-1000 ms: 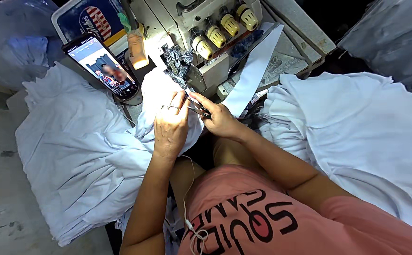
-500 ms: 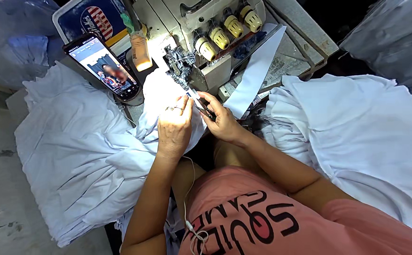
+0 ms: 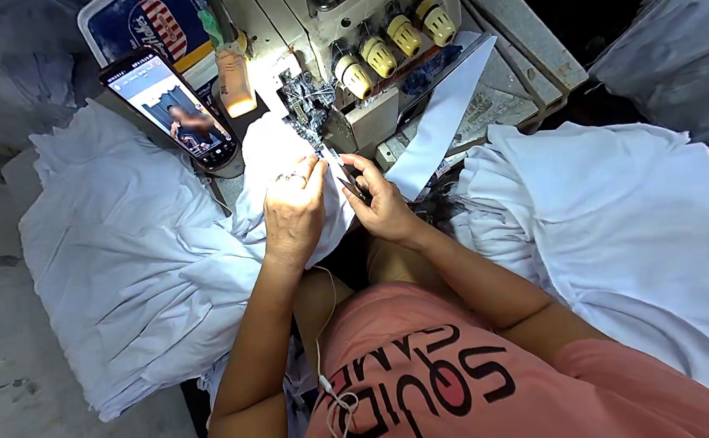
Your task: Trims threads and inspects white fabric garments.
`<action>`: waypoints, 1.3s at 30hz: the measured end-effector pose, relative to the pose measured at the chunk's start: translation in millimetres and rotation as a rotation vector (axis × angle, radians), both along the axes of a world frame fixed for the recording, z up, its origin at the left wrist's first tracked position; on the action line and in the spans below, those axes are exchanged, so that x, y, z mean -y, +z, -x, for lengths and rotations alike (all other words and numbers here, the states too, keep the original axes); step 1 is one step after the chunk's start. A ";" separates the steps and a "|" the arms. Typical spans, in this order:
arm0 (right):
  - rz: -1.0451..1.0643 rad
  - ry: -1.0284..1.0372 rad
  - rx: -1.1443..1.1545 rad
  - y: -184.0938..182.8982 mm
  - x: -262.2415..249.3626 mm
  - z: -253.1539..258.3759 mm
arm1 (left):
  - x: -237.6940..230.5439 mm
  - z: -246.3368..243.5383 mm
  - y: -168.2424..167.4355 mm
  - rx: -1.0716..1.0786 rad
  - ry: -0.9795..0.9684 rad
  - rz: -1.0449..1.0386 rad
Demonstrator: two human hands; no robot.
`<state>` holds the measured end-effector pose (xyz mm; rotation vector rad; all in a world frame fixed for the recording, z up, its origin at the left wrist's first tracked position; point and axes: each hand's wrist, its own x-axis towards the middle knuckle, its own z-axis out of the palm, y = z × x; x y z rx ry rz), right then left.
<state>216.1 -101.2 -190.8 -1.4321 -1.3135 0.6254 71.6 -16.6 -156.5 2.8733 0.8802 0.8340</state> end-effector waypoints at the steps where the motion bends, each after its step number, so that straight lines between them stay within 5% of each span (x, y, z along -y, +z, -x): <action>1: -0.001 0.004 -0.004 -0.3 0.0 -0.2 | -0.1 -0.4 -0.1 0.003 0.004 0.000; 39: -0.090 0.002 -0.123 -5.5 -18.5 -3.5 | -17.6 3.8 -3.4 0.018 -0.089 0.131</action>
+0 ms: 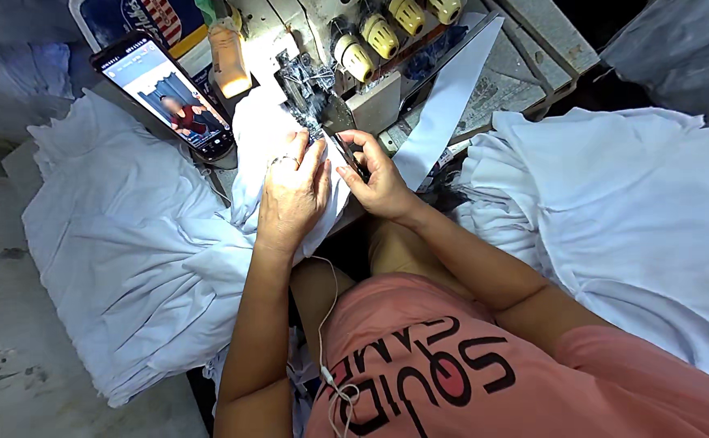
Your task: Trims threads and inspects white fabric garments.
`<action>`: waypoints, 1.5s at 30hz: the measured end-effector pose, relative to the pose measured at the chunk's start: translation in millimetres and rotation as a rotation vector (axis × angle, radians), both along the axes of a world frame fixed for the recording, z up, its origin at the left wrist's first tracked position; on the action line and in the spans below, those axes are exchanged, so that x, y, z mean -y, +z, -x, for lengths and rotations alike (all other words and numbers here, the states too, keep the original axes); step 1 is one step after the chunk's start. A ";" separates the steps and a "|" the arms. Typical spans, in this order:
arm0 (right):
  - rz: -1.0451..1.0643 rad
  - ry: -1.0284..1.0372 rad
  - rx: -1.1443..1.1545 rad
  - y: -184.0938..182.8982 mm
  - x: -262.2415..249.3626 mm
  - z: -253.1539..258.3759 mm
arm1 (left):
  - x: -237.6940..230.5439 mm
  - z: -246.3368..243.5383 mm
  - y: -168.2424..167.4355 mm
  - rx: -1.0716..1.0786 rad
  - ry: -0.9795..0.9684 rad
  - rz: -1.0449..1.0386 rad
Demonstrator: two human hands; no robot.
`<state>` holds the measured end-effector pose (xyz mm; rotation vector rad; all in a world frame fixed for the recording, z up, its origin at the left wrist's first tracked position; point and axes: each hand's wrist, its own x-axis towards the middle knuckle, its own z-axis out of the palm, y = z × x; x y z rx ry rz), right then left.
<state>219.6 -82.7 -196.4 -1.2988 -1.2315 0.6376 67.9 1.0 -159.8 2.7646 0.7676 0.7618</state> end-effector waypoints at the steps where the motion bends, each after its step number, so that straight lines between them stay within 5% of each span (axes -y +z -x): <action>1: -0.010 -0.001 -0.006 -0.2 -1.8 -0.2 | 0.4 0.8 1.4 -0.016 0.007 0.007; 5: -0.015 0.014 -0.026 -0.9 -2.1 -0.7 | 28.8 3.3 13.7 -0.227 0.065 0.028; 10: -0.010 0.018 -0.011 1.6 -1.1 0.3 | 44.6 6.9 -2.8 -0.215 0.110 -0.105; 17: 0.003 0.018 -0.002 3.0 6.7 6.8 | 4.5 6.3 28.5 -0.228 0.138 0.162; 22: -0.014 0.038 -0.012 -4.4 22.7 7.5 | -15.1 7.9 17.3 -0.102 0.176 0.100; 31: 0.066 0.074 -0.010 -4.7 47.1 3.9 | 75.3 21.0 8.2 0.008 0.282 0.203; 37: 0.031 0.069 0.002 0.0 51.2 8.4 | 24.5 13.5 39.7 -0.015 0.151 0.015; 41: 0.041 -0.040 0.217 5.3 48.6 0.1 | -11.8 21.7 49.6 -0.305 0.304 0.199; 45: -0.031 -0.158 0.614 19.5 31.4 -15.4 | -5.9 43.2 52.8 -0.270 0.427 0.321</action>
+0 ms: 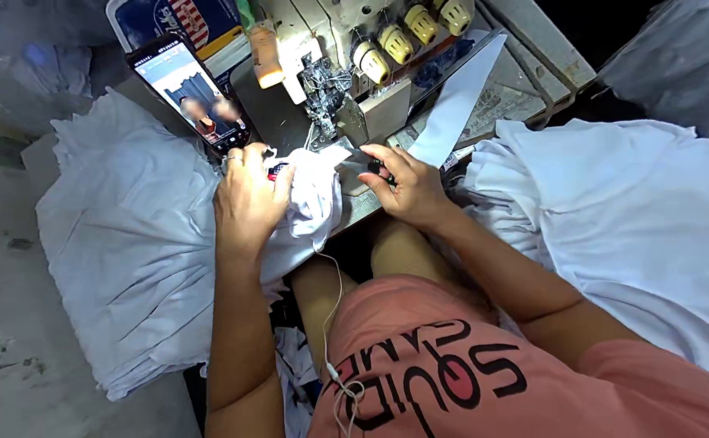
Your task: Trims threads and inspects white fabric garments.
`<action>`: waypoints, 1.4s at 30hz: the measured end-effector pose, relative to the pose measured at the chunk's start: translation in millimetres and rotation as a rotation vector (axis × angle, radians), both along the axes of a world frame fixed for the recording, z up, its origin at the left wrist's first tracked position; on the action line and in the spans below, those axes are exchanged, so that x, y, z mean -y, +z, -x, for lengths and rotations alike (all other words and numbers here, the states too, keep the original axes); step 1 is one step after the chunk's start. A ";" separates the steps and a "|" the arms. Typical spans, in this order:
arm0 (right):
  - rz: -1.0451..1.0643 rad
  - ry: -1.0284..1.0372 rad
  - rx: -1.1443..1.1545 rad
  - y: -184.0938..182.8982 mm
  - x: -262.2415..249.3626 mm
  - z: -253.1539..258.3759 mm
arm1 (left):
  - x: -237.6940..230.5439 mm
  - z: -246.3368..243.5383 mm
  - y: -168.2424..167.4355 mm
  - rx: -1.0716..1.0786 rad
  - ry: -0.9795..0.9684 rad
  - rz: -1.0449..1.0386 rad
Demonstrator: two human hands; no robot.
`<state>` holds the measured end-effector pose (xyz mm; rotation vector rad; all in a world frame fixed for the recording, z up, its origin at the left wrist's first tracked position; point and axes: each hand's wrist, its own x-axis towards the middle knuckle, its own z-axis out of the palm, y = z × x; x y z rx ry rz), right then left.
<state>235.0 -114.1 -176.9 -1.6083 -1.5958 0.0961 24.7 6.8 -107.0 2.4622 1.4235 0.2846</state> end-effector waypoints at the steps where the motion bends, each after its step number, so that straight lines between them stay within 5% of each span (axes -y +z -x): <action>1: 0.013 -0.006 0.097 6.7 -5.6 -2.3 | 3.0 6.9 -0.2 0.024 -0.005 0.003; 8: 0.039 0.047 0.553 36.0 -47.2 6.5 | 6.5 36.6 -10.9 0.301 -0.115 0.018; 16: 0.018 0.131 0.646 34.0 -61.4 15.0 | 17.8 42.5 -14.1 0.658 -0.094 0.242; 21: 0.010 0.132 0.600 29.6 -62.7 14.0 | 21.9 39.3 -22.1 0.846 -0.015 0.370; 29: 0.014 0.158 0.158 44.9 -41.4 26.7 | 26.4 27.5 -28.3 1.107 0.087 0.528; 42: -0.074 0.210 0.370 44.5 -30.2 47.9 | 38.3 23.1 -33.0 1.059 -0.039 0.476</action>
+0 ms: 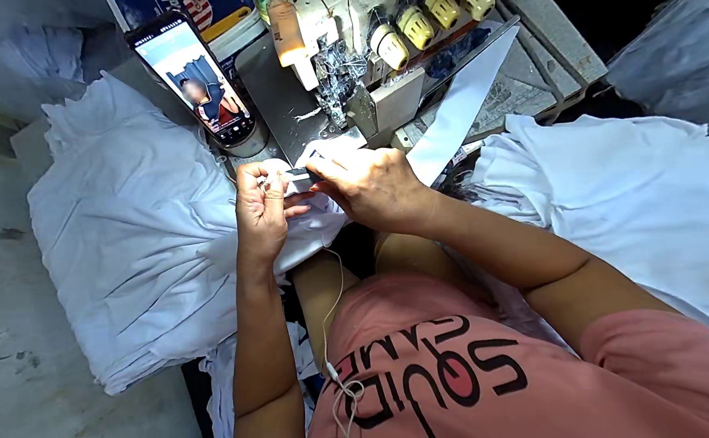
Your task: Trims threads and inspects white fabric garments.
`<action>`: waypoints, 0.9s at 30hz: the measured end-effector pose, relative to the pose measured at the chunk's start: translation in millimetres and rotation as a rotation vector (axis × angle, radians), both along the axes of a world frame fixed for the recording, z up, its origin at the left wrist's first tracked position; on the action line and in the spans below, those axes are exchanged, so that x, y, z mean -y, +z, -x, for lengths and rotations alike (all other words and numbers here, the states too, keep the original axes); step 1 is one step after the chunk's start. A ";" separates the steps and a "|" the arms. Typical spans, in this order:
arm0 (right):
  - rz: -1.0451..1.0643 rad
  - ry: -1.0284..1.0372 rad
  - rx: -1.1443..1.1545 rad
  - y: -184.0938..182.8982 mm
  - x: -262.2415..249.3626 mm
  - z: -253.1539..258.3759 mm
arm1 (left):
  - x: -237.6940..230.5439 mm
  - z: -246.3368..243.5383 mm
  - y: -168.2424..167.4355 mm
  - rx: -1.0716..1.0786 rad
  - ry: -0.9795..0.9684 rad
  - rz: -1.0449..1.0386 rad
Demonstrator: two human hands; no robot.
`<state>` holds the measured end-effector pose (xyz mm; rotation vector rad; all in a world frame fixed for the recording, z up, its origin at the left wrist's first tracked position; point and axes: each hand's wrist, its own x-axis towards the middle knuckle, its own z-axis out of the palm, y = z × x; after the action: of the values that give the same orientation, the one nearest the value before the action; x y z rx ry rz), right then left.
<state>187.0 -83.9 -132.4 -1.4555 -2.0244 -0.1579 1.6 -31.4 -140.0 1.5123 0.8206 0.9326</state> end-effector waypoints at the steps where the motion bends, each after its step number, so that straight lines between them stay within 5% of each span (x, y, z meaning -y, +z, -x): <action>1: -0.005 -0.001 0.003 -0.7 -0.3 0.2 | 0.7 0.0 -0.1 -0.013 -0.004 -0.018; 7: -0.016 0.030 -0.222 -3.7 -1.2 -6.9 | -0.9 2.6 -1.1 0.038 0.020 -0.002; 15: 0.399 0.301 -0.904 -18.8 -24.4 -33.9 | -6.8 11.4 5.8 0.200 0.026 0.231; 27: 0.252 0.237 -0.905 -21.4 -12.1 -37.0 | -18.4 27.4 -1.0 -0.036 -0.044 -0.174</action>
<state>224.1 -71.8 -153.8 -1.1009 -1.4485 0.7483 -25.8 -13.1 -141.0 1.6946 0.7441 0.9666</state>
